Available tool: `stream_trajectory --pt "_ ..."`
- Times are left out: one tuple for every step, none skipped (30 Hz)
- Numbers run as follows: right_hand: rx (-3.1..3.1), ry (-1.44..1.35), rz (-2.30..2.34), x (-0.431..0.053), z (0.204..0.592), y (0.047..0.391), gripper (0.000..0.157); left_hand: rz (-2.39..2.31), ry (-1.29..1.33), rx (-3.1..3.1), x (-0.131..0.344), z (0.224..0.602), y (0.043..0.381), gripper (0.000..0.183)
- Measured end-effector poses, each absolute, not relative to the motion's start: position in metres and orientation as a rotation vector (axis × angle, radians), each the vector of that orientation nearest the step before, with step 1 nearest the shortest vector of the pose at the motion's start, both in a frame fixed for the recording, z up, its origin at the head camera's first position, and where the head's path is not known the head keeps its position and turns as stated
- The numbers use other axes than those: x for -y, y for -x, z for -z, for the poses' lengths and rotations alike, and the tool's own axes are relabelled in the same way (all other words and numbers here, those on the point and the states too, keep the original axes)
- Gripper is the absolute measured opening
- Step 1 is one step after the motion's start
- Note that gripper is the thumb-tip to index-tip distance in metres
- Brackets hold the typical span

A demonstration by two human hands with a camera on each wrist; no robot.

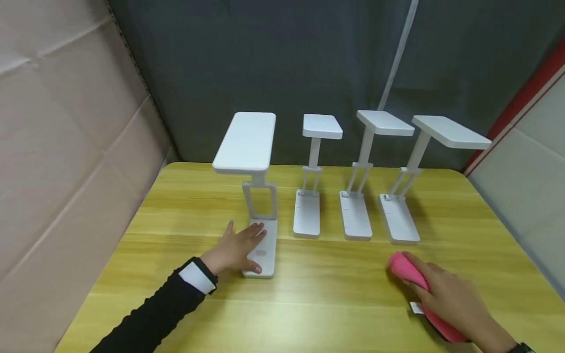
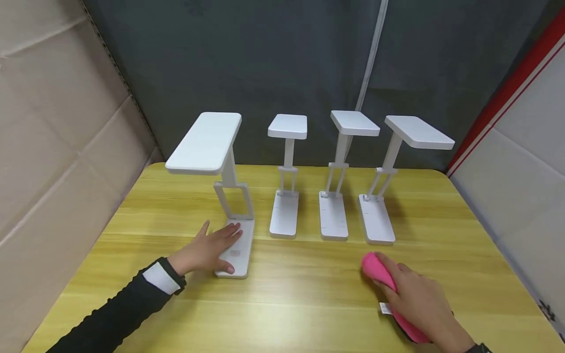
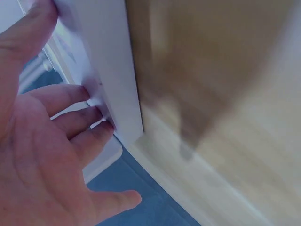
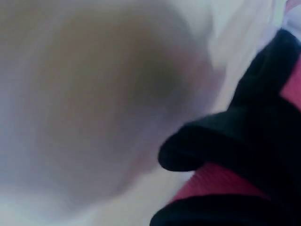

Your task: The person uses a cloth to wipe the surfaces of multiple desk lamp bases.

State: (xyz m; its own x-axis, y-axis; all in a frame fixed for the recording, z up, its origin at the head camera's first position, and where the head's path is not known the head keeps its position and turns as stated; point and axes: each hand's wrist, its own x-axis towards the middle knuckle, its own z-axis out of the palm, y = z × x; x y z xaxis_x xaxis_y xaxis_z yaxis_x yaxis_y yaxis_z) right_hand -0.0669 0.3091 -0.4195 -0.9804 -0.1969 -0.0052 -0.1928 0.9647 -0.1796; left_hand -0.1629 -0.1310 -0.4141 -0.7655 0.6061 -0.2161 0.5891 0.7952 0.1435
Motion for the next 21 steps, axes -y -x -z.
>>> stream_trajectory --pt "-3.101 0.249 0.287 -0.317 0.421 0.067 0.064 -0.094 -0.914 -2.729 0.131 0.413 0.168 0.090" --pt "-3.113 0.201 0.296 -0.326 0.424 0.067 0.064 -0.097 -0.906 -2.719 0.131 0.411 0.174 0.090" --pt "-3.129 0.158 0.311 -0.333 0.427 0.066 0.064 -0.086 -0.896 -2.713 0.131 0.410 0.180 0.090" --pt "-3.142 0.116 0.319 -0.340 0.429 0.066 0.064 -0.087 -0.884 -2.706 0.131 0.409 0.185 0.090" --pt "-3.150 0.073 0.328 -0.346 0.431 0.066 0.064 -0.088 -0.872 -2.699 0.131 0.408 0.190 0.089" --pt "-3.153 0.033 0.334 -0.352 0.433 0.066 0.064 -0.095 -0.861 -2.691 0.130 0.407 0.195 0.089" --pt "-3.153 -0.010 0.340 -0.356 0.435 0.066 0.065 -0.089 -0.849 -2.687 0.130 0.406 0.200 0.089" --pt "-3.140 -0.054 0.350 -0.359 0.437 0.066 0.067 -0.096 -0.838 -2.682 0.130 0.406 0.204 0.089" --pt "-3.118 -0.098 0.359 -0.361 0.438 0.066 0.069 -0.103 -0.822 -2.678 0.129 0.405 0.208 0.088" --pt "-3.086 -0.135 0.365 -0.362 0.439 0.065 0.073 -0.117 -0.806 -2.673 0.128 0.405 0.212 0.088" --pt "-3.043 -0.162 0.375 -0.363 0.438 0.065 0.078 -0.119 -0.799 -2.671 0.128 0.404 0.215 0.088" --pt "-2.996 -0.181 0.386 -0.363 0.438 0.065 0.084 -0.121 -0.786 -2.669 0.127 0.404 0.219 0.088" --pt "-2.951 -0.194 0.401 -0.362 0.438 0.065 0.090 -0.124 -0.771 -2.665 0.126 0.403 0.222 0.088" --pt "-2.911 -0.191 0.420 -0.361 0.437 0.065 0.095 -0.136 -0.762 -2.662 0.125 0.402 0.225 0.088" --pt "-2.878 -0.181 0.432 -0.360 0.437 0.065 0.100 -0.141 -0.753 -2.658 0.124 0.402 0.227 0.088" --pt "-2.849 -0.166 0.440 -0.358 0.436 0.065 0.104 -0.143 -0.747 -2.657 0.124 0.401 0.230 0.088" --pt "-2.831 -0.151 0.448 -0.357 0.436 0.065 0.107 -0.140 -0.742 -2.654 0.123 0.401 0.232 0.089" --pt "-2.819 -0.140 0.448 -0.355 0.435 0.066 0.108 -0.141 -0.736 -2.652 0.123 0.401 0.234 0.089" --pt "-2.818 -0.124 0.446 -0.354 0.435 0.066 0.108 -0.137 -0.732 -2.650 0.123 0.402 0.236 0.089" --pt "-2.821 -0.111 0.440 -0.353 0.435 0.066 0.107 -0.135 -0.728 -2.650 0.122 0.402 0.238 0.089" --pt "-2.826 -0.105 0.429 -0.352 0.435 0.066 0.106 -0.132 -0.724 -2.650 0.122 0.403 0.239 0.089"
